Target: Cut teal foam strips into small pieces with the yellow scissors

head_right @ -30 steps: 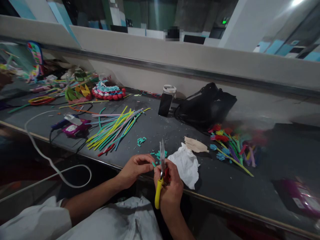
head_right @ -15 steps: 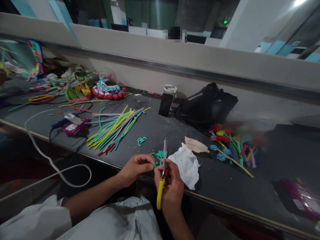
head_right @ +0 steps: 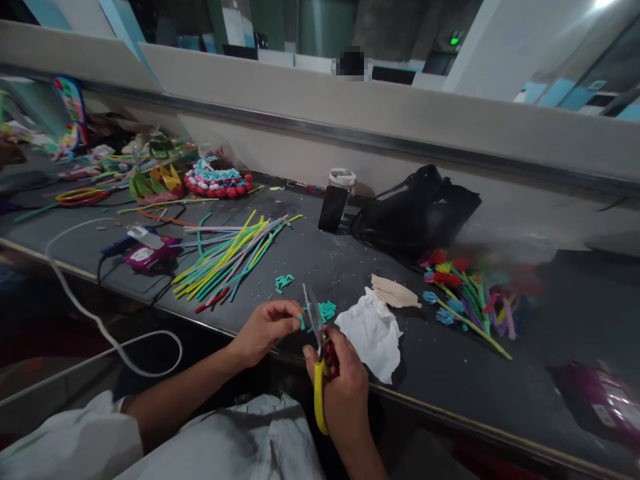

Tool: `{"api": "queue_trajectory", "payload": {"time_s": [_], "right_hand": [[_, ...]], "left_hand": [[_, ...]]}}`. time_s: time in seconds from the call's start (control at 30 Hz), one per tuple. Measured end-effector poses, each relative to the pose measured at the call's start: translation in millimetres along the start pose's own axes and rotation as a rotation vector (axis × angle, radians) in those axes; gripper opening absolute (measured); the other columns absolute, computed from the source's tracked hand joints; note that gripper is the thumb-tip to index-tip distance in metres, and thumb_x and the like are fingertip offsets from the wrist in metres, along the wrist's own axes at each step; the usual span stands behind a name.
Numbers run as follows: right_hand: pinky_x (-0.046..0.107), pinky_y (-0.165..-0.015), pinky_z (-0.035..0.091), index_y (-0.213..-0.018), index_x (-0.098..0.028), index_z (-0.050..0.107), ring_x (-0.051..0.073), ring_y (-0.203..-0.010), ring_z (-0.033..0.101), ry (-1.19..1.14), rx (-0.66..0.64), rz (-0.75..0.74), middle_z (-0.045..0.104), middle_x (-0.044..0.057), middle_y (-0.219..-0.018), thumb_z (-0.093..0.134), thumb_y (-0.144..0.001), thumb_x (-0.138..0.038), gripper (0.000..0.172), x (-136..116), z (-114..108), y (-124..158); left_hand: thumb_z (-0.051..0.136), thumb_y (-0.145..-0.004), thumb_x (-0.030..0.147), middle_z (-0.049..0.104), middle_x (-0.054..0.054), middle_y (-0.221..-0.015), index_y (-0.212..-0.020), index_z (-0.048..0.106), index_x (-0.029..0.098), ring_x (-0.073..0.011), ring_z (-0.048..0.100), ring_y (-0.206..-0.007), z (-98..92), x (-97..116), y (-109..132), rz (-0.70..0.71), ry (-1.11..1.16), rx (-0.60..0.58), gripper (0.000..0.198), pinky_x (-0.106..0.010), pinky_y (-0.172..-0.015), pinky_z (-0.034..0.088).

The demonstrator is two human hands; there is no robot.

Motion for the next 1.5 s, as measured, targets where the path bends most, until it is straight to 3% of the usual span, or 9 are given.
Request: {"api": "queue_trajectory", "payload": {"time_s": [0.13, 0.27, 0.63, 1.0, 1.33, 1.43, 1.5], "right_hand": [[0.027, -0.066, 0.053, -0.109, -0.019, 0.063, 0.018, -0.073, 0.065, 0.188, -0.046, -0.160, 0.068, 0.004, -0.086, 0.063, -0.086, -0.038, 0.030, 17, -6, 10], [0.031, -0.072, 0.052, -0.110, -0.020, 0.061, 0.020, -0.081, 0.065, 0.280, -0.119, -0.219, 0.068, 0.005, -0.088, 0.062, -0.087, -0.037, 0.029, 26, -11, 15], [0.031, -0.077, 0.051, -0.111, -0.019, 0.062, 0.020, -0.087, 0.066, 0.376, -0.085, -0.313, 0.070, 0.006, -0.095, 0.060, -0.090, -0.036, 0.028, 34, -14, 16], [0.031, -0.076, 0.051, -0.115, -0.018, 0.060, 0.019, -0.082, 0.066, 0.393, -0.046, -0.414, 0.070, 0.006, -0.092, 0.061, -0.089, -0.028, 0.028, 46, -15, 20], [0.030, -0.073, 0.052, -0.114, -0.020, 0.062, 0.020, -0.079, 0.068, 0.353, -0.060, -0.337, 0.072, 0.005, -0.087, 0.058, -0.089, -0.027, 0.027, 49, -10, 22], [0.029, -0.070, 0.053, -0.108, -0.019, 0.065, 0.019, -0.075, 0.069, 0.270, -0.049, -0.182, 0.072, 0.005, -0.087, 0.060, -0.087, -0.036, 0.027, 36, -13, 18], [0.024, -0.058, 0.052, -0.101, -0.020, 0.067, 0.015, -0.059, 0.065, 0.148, -0.091, -0.023, 0.070, 0.001, -0.072, 0.062, -0.085, -0.041, 0.027, 25, -16, 13]], "left_hand": [[0.077, -0.068, 0.023, 0.060, 0.001, -0.070, -0.071, 0.068, 0.013, -0.0098, 0.050, -0.067, -10.2, 9, -3, 0.053, -0.049, -0.023, 0.014, -0.021, -0.067, 0.038], [0.076, -0.068, 0.023, 0.061, 0.000, -0.074, -0.072, 0.067, 0.013, -0.0105, 0.051, -0.069, -12.4, 12, -3, 0.061, -0.085, -0.053, 0.014, -0.022, -0.068, 0.039], [0.080, -0.064, 0.027, 0.059, 0.001, -0.069, -0.070, 0.067, 0.013, -0.0093, 0.050, -0.066, -10.2, 12, -2, 0.010, -0.073, -0.018, 0.020, -0.021, -0.065, 0.039], [0.079, -0.063, 0.026, 0.061, 0.001, -0.067, -0.069, 0.067, 0.013, -0.0100, 0.051, -0.065, -8.5, 13, -1, -0.030, -0.089, -0.025, 0.019, -0.022, -0.065, 0.039], [0.079, -0.061, 0.025, 0.059, 0.001, -0.067, -0.069, 0.066, 0.013, -0.0090, 0.048, -0.063, -10.0, 12, -2, -0.021, -0.083, 0.004, 0.020, -0.021, -0.064, 0.037], [0.078, -0.063, 0.026, 0.058, 0.001, -0.068, -0.070, 0.066, 0.013, -0.0095, 0.048, -0.064, -9.5, 13, -1, -0.010, -0.089, -0.010, 0.019, -0.022, -0.063, 0.037], [0.078, -0.064, 0.025, 0.058, 0.001, -0.068, -0.069, 0.066, 0.013, -0.0096, 0.048, -0.065, -7.8, 14, 0, -0.003, -0.095, -0.022, 0.018, -0.022, -0.063, 0.037]]}}
Point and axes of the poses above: each hand's wrist, its own y-axis away from the middle knuckle, its own z-axis out of the palm, x = y × z, the point moved 1 cm from there along -y, towards the middle knuckle
